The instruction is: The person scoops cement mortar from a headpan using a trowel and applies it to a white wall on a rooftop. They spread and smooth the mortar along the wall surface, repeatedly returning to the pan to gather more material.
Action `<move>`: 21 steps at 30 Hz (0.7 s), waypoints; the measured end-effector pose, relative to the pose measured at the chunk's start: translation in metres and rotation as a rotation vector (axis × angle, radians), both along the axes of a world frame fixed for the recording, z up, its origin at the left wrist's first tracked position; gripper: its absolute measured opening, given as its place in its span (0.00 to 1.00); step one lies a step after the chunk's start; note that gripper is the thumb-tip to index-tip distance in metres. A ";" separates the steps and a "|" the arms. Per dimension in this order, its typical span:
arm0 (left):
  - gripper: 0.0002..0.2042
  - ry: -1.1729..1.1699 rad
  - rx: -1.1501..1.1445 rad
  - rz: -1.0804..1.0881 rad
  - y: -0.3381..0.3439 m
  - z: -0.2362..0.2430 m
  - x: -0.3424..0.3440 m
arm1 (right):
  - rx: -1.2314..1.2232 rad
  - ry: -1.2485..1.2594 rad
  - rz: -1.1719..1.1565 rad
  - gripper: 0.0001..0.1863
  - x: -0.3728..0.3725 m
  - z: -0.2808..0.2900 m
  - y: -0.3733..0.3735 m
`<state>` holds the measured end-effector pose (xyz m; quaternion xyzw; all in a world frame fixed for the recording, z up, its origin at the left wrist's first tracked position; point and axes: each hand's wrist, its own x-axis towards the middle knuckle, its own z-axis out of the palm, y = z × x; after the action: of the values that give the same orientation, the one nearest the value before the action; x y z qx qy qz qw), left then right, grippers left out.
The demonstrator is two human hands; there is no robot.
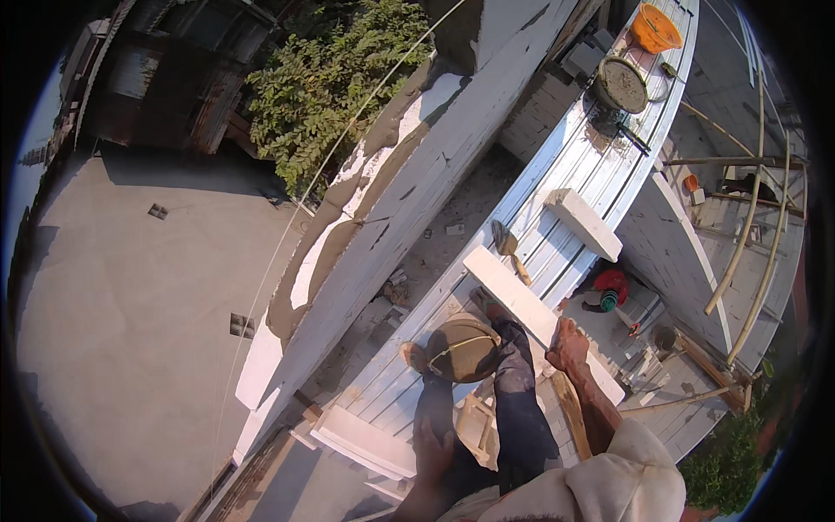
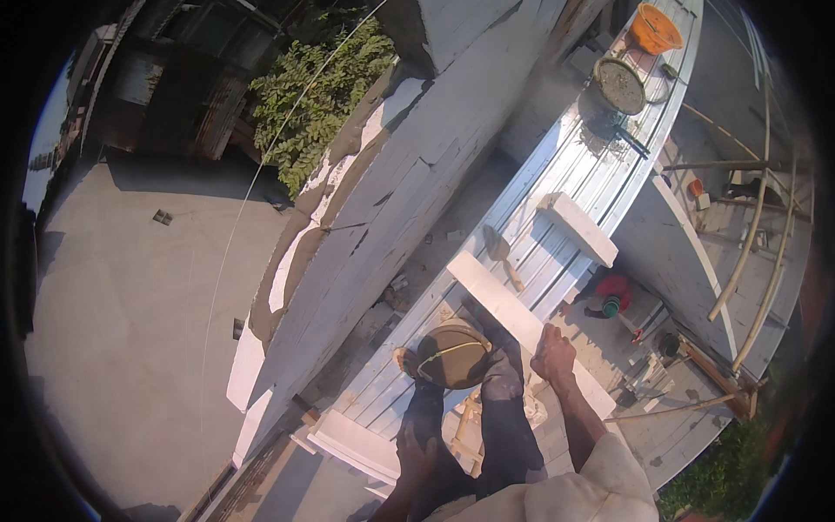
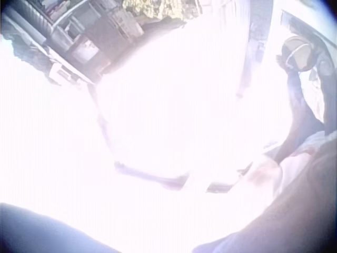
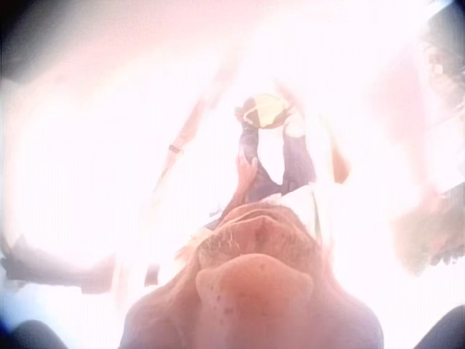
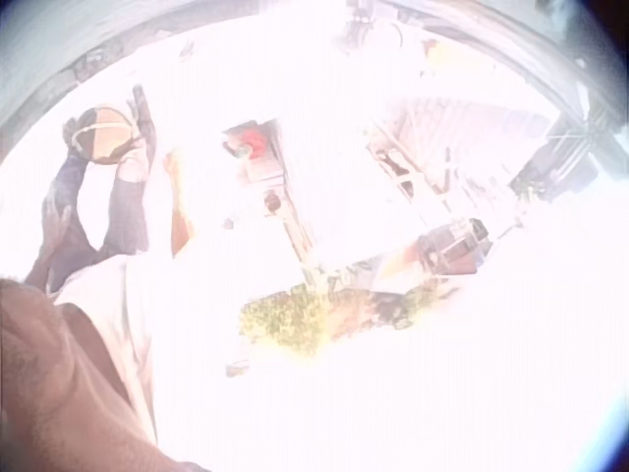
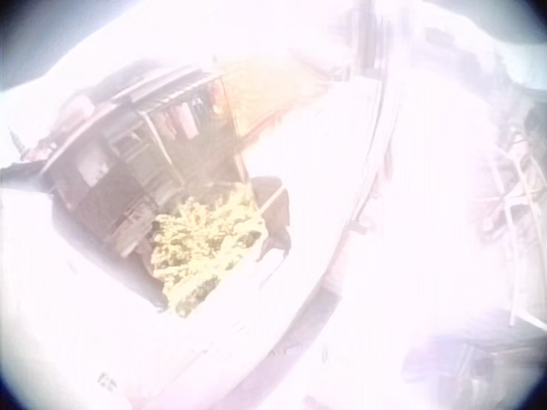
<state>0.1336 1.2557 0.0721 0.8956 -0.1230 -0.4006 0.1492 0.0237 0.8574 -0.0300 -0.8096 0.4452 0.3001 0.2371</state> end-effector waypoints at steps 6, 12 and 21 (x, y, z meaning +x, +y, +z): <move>0.53 -0.267 -0.278 -0.188 -0.074 0.098 0.075 | 0.074 -0.020 0.425 0.39 0.054 0.190 0.014; 0.63 -0.339 -0.427 -0.572 -0.103 0.228 0.170 | 0.032 -0.177 0.797 0.44 0.116 0.398 0.028; 0.48 -0.657 -0.499 -0.420 0.040 0.442 0.259 | -0.177 -0.357 1.475 0.35 0.323 0.621 0.108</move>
<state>0.3926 1.2956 0.5142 0.8676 -0.4351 -0.0751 0.2287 0.3468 0.9650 0.5910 -0.9495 -0.2333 0.2086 -0.0223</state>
